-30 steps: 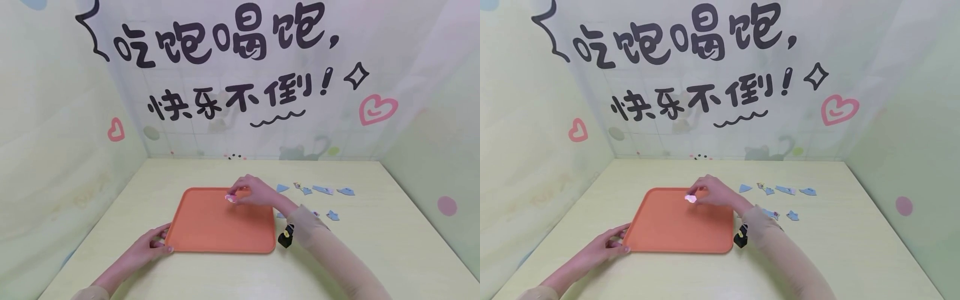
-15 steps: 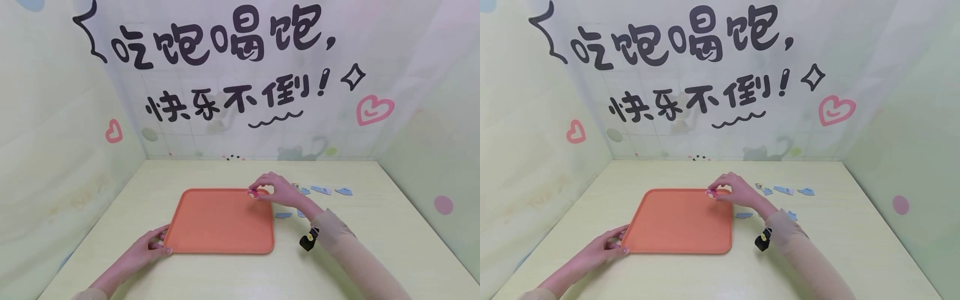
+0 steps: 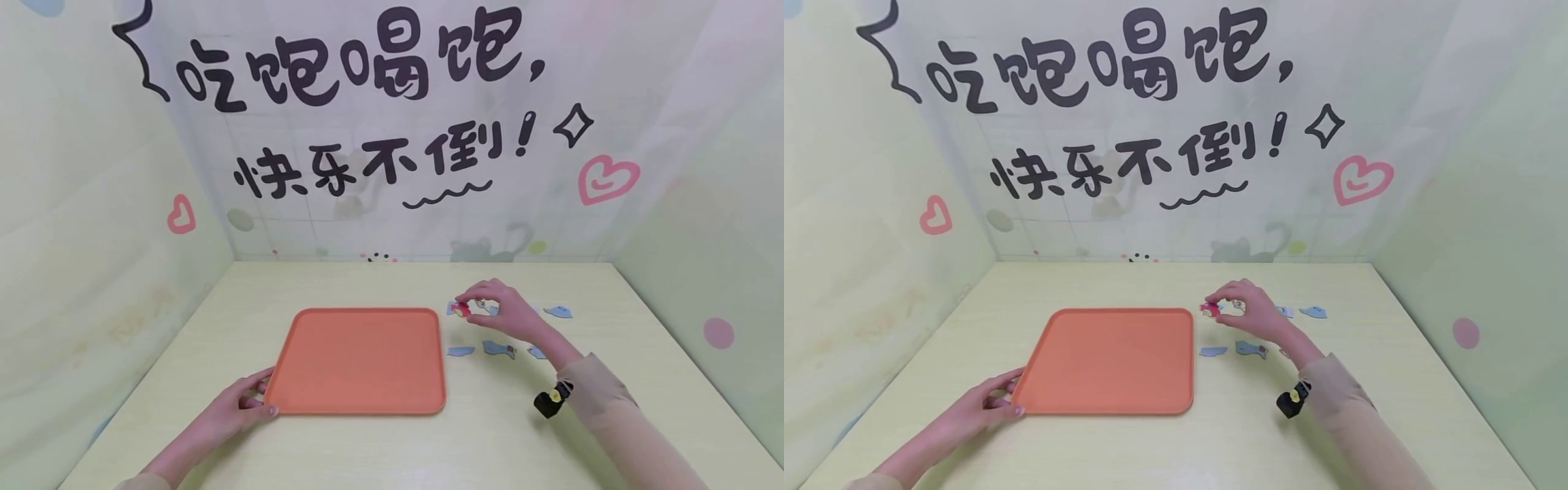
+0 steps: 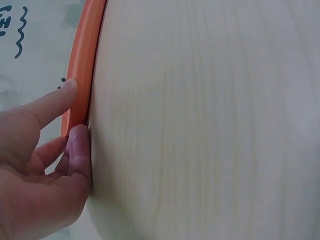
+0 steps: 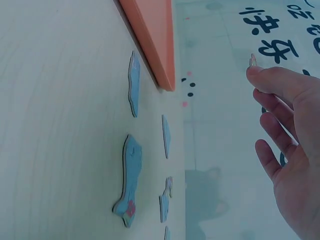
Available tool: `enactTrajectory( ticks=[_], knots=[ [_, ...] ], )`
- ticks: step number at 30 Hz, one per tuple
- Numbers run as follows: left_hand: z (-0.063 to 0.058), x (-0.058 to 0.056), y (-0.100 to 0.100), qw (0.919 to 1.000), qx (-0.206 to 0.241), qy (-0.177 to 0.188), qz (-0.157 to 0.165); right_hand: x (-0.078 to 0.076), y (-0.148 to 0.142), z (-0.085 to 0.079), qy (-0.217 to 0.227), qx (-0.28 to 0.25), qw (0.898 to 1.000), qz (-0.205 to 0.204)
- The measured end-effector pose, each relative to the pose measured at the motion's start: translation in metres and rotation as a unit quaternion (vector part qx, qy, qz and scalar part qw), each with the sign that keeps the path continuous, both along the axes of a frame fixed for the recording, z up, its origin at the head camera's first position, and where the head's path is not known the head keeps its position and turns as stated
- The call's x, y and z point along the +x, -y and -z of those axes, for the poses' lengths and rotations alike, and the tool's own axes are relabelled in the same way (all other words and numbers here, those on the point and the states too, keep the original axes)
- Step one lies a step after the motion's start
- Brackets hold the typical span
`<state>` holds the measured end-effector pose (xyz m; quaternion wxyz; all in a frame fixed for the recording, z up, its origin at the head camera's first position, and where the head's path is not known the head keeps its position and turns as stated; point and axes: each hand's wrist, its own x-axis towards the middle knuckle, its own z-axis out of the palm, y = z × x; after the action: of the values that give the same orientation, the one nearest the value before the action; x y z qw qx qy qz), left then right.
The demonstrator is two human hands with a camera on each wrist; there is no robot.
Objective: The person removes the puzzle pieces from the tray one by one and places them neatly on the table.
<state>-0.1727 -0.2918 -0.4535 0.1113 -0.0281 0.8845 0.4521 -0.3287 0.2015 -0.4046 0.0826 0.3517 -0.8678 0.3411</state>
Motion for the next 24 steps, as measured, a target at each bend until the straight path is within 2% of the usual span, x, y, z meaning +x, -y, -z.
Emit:
enactTrajectory(
  ticks=[4, 11, 17, 24],
  knots=[
    [0.000, 0.001, 0.001, 1.0000, 0.004, -0.001, 0.005, 0.007, -0.020, 0.000, 0.000, 0.007, 0.999, 0.033],
    [0.000, 0.001, 0.001, 0.9999, 0.006, -0.004, 0.011, 0.017, -0.063, 0.011, -0.022, 0.003, 0.997, 0.074],
    [0.000, 0.001, 0.000, 1.0000, 0.003, -0.004, 0.007, 0.026, -0.096, 0.020, -0.019, 0.016, 0.993, 0.114],
    [0.000, 0.000, 0.000, 1.0000, 0.005, 0.004, 0.004, 0.033, -0.122, 0.028, -0.032, 0.027, 0.991, 0.128]
  ],
)
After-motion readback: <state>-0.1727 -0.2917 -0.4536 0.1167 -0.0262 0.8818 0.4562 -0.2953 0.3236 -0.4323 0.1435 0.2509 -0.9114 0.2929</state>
